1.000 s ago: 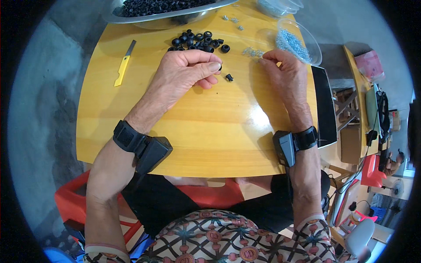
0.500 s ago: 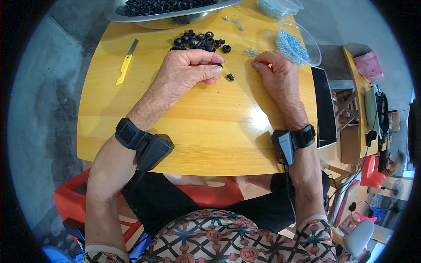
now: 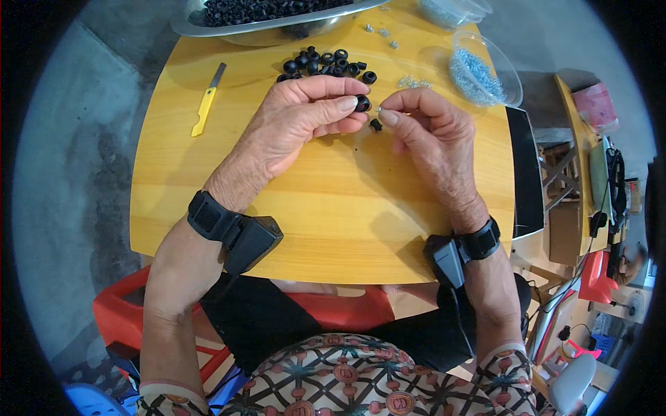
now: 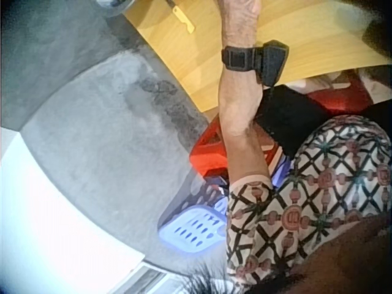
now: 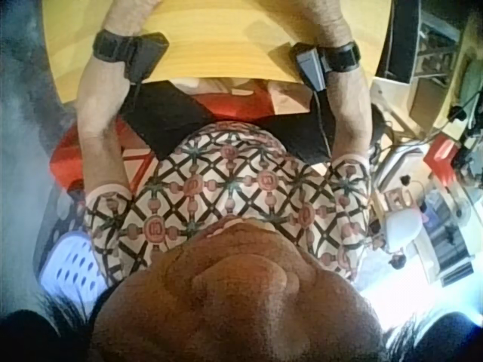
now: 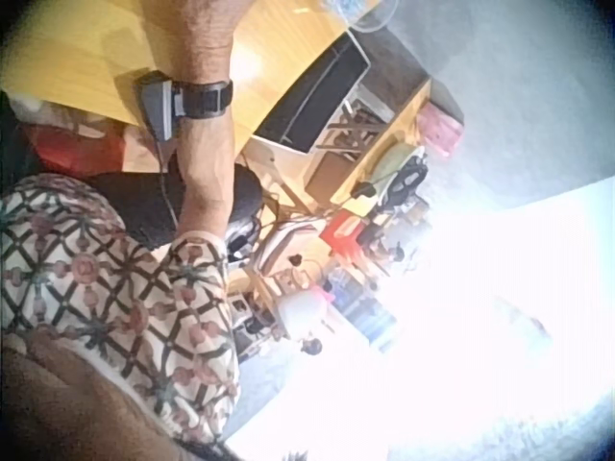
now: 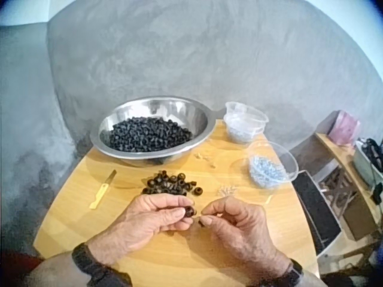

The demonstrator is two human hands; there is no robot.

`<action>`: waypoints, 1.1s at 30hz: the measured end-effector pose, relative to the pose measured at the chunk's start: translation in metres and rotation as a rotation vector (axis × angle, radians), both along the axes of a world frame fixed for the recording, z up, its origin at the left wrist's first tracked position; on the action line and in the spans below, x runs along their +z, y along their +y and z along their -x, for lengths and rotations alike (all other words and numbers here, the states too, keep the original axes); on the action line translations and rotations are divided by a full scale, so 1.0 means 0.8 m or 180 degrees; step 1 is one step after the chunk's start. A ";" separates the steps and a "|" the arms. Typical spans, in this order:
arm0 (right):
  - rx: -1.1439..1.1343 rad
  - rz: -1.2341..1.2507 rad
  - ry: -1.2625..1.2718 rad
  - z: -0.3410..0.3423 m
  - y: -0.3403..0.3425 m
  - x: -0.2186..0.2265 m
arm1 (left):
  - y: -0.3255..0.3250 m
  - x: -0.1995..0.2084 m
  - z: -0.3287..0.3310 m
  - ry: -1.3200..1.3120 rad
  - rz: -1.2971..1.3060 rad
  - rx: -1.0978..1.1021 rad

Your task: The recorder is manually assembling small black plastic rings by inserting tiny metal pins or clips into them on a wooden table.

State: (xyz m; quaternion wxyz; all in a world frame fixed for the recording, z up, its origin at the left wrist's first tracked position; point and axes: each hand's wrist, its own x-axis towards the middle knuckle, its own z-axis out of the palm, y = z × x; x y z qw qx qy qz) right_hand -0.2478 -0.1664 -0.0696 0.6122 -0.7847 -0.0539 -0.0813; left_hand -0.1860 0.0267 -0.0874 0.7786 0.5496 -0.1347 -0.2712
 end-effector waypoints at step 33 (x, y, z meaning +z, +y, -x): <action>0.0519 -0.0808 0.0149 -0.002 0.001 -0.008 | -0.006 0.009 0.014 0.0248 0.0064 -0.0423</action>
